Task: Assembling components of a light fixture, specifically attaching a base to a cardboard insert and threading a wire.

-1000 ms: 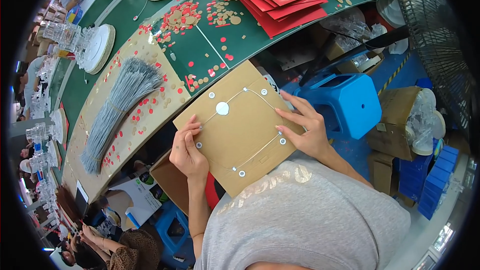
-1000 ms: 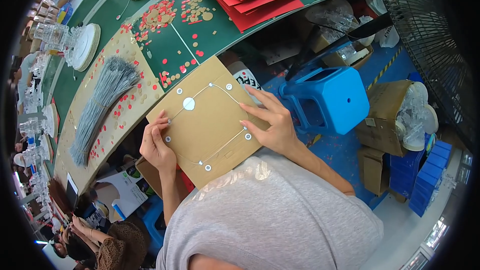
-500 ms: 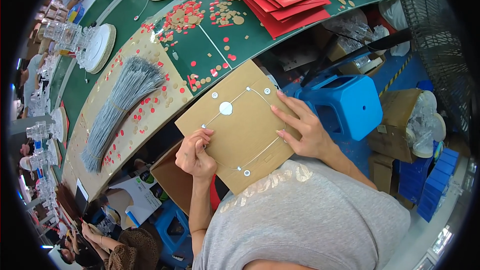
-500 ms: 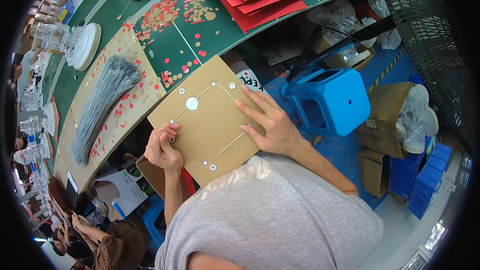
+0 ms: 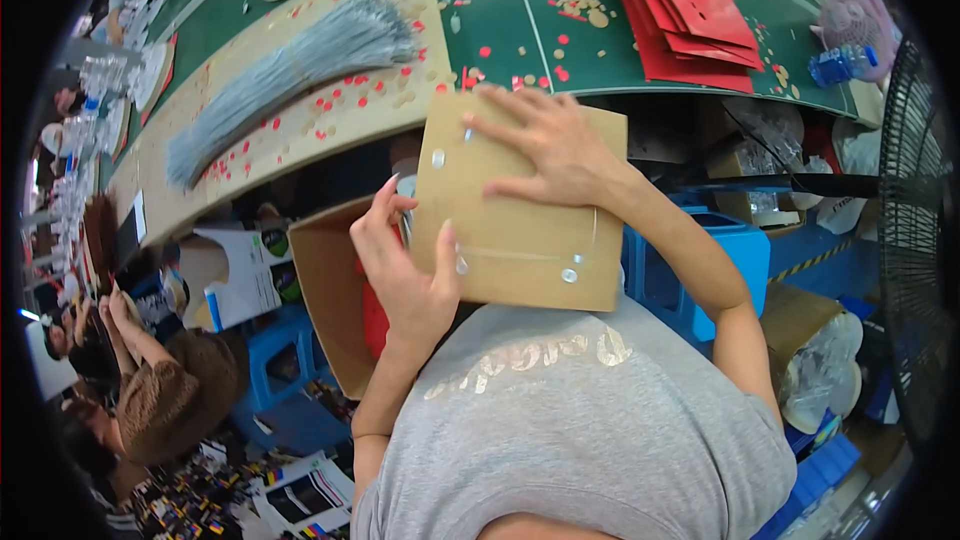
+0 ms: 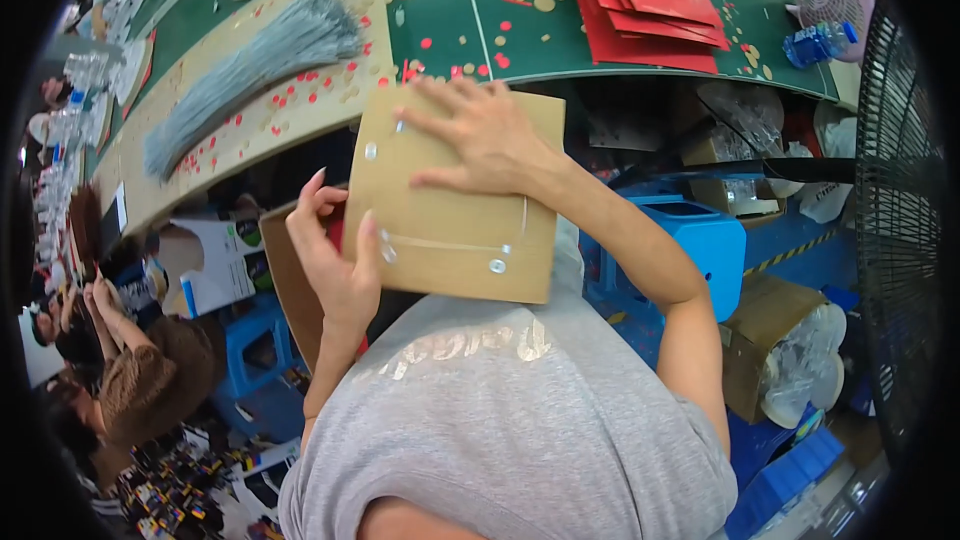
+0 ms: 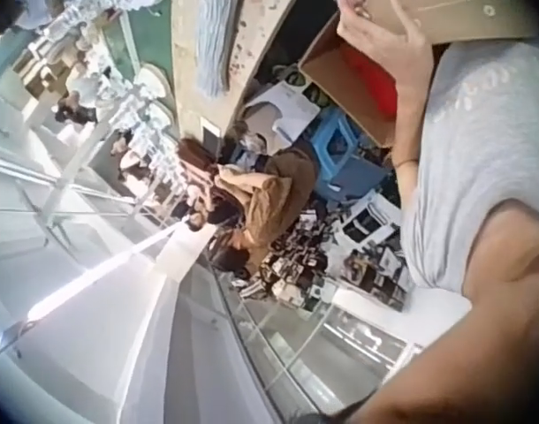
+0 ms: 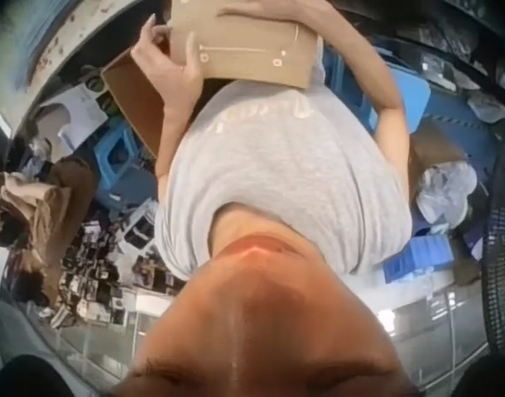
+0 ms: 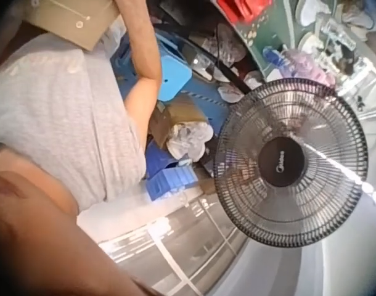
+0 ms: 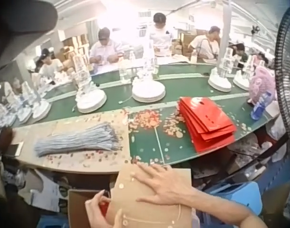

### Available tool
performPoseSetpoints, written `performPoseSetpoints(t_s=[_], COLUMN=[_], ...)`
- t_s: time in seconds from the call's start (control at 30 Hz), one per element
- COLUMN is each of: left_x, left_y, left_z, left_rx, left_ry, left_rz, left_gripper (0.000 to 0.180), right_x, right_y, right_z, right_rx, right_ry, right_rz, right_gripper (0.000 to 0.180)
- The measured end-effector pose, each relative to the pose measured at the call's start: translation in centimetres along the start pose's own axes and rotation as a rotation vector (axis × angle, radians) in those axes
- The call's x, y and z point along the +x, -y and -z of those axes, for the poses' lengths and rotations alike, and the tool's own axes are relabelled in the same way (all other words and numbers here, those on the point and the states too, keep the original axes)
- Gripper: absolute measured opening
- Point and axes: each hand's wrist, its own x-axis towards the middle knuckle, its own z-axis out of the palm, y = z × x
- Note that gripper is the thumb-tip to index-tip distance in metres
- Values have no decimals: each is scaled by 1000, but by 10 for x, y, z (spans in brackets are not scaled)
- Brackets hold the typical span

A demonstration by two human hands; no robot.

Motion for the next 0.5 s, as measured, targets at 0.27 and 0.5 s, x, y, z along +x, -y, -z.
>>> performPoseSetpoints(t_s=[0.27,0.5], left_x=[28,30], left_y=[19,10], left_z=[-17,-21], left_rx=[276,148], left_ry=[44,135], left_rz=[-162,-443], left_gripper=[28,17], right_x=[-44,-52], right_y=[60,37], right_z=[20,8], right_rx=[-170,281], right_ry=[-132,-437], right_rz=[-554,-154], right_gripper=[57,44])
